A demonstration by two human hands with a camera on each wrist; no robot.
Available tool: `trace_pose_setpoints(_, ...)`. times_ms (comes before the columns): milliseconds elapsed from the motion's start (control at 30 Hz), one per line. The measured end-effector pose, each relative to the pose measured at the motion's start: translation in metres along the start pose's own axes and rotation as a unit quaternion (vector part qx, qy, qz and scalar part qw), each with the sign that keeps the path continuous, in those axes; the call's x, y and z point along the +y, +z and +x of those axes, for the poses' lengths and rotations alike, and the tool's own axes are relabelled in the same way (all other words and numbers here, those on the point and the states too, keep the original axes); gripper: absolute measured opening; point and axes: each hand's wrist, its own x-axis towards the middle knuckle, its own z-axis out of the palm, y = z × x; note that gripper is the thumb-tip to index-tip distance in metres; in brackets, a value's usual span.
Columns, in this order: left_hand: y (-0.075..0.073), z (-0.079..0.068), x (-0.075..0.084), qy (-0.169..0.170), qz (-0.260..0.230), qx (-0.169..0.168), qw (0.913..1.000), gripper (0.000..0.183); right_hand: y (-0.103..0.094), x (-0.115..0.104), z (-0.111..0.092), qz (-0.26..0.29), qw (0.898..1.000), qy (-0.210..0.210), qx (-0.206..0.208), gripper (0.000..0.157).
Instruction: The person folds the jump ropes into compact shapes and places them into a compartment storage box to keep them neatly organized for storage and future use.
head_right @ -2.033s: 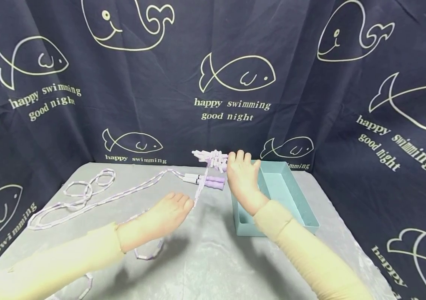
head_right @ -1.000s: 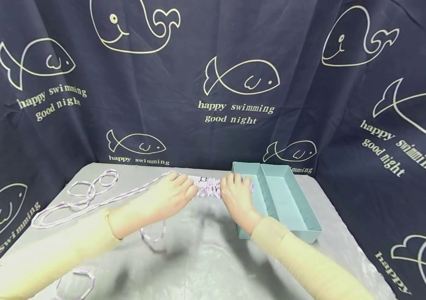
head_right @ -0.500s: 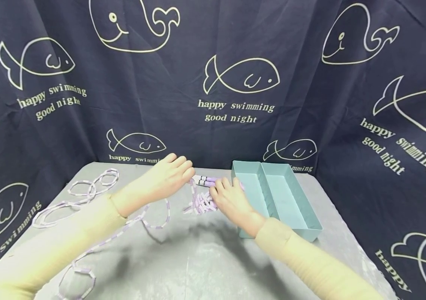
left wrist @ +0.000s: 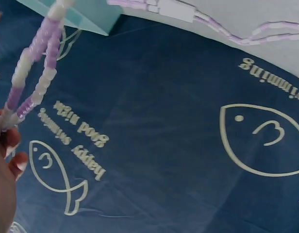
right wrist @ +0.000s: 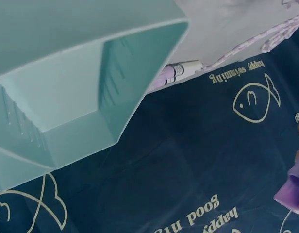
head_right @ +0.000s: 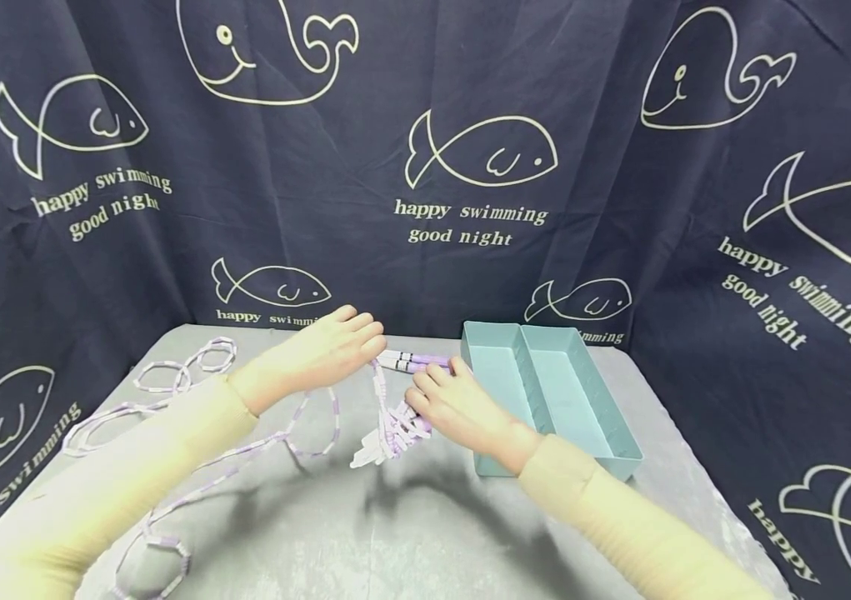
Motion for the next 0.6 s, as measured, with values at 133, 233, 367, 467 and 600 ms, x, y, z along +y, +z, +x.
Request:
trace_pose_setpoints(133, 0.006, -0.003, -0.003, 0.006, -0.017, -0.017, 0.9997, 0.009, -0.001, 0.003, -0.003, 0.010, 1.000, -0.014, 0.006, 0.011)
trace_pose_setpoints(233, 0.009, -0.003, -0.003, 0.013, -0.026, -0.022, 0.9993, 0.011, 0.001, 0.005, -0.004, 0.009, 0.999, -0.025, 0.020, 0.016)
trace_pose_setpoints(367, 0.012, -0.003, -0.003, 0.014, -0.032, -0.026, 0.9991, 0.011, 0.001, 0.006, -0.006, 0.013, 0.998, -0.028, 0.046, 0.026)
trace_pose_setpoints(467, 0.016, -0.005, -0.004, 0.006, -0.028, -0.027, 0.9992, 0.011, 0.000, 0.007, -0.007, 0.019, 0.997, -0.031, 0.071, 0.028)
trace_pose_setpoints(600, 0.022, -0.013, -0.008, -0.016, -0.026, -0.042, 0.9987, 0.009, -0.002, 0.007, -0.007, 0.027, 0.995, -0.034, 0.087, 0.028)
